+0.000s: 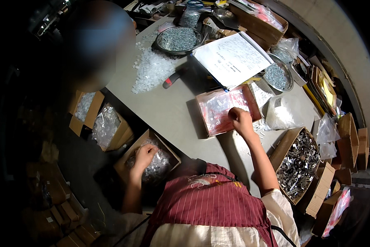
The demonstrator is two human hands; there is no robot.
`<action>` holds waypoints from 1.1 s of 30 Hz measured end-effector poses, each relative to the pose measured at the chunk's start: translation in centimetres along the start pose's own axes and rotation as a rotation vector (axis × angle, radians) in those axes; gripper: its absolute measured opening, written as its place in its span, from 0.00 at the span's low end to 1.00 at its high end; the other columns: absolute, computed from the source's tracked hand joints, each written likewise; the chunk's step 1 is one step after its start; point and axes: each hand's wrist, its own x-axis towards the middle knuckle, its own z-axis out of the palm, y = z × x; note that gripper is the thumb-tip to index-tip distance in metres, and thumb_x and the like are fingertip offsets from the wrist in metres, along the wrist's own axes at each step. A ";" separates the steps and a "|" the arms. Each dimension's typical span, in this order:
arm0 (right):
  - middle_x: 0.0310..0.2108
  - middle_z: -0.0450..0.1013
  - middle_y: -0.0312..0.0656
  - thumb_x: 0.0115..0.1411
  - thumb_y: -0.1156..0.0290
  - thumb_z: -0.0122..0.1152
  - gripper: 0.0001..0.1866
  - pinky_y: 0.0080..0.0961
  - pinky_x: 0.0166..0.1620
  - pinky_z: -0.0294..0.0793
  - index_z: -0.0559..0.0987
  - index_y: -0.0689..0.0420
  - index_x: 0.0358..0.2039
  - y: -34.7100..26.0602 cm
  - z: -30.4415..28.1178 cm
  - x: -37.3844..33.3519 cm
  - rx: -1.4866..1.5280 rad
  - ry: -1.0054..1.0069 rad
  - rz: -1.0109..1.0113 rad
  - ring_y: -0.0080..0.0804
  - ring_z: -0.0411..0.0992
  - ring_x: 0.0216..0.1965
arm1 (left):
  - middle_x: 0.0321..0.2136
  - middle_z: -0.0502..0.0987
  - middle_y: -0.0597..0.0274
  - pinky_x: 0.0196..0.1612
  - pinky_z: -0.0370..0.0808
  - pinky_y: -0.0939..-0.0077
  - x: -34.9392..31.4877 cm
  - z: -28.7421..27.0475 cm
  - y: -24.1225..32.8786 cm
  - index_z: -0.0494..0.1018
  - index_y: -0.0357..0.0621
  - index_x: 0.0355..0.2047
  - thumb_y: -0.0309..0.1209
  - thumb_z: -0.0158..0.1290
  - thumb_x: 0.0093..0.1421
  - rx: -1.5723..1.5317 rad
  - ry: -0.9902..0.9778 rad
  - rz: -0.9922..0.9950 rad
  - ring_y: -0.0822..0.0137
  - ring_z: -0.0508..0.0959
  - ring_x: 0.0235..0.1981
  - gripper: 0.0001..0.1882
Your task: The person sorts small metallic parts from a cardboard box into a pink plastic tray, handling them one by one. They occasionally flip pages in a notebook on the table while continuing to pick and place the parts.
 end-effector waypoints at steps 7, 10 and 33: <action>0.35 0.79 0.40 0.70 0.70 0.55 0.06 0.25 0.47 0.72 0.73 0.60 0.40 -2.7 -3.3 -1.9 0.912 -0.007 0.267 0.26 0.76 0.38 | 0.37 0.83 0.59 0.48 0.78 0.74 1.8 6.0 12.2 0.75 0.35 0.43 0.25 0.51 0.70 -0.268 0.103 0.363 0.69 0.83 0.42 0.07; 0.35 0.79 0.43 0.71 0.65 0.55 0.09 0.29 0.50 0.73 0.72 0.58 0.40 -5.7 -5.3 -3.9 1.048 0.015 0.259 0.31 0.77 0.40 | 0.42 0.81 0.61 0.49 0.77 0.76 2.5 9.4 18.1 0.75 0.34 0.48 0.26 0.55 0.69 -0.277 -0.038 0.557 0.70 0.82 0.41 0.11; 0.33 0.75 0.53 0.59 0.66 0.64 0.11 0.47 0.37 0.77 0.75 0.61 0.34 0.8 -3.2 -17.4 -0.404 0.236 0.554 0.56 0.77 0.33 | 0.28 0.80 0.51 0.31 0.75 0.69 2.1 17.2 21.8 0.80 0.38 0.35 0.27 0.59 0.62 0.030 -0.316 0.651 0.59 0.80 0.25 0.05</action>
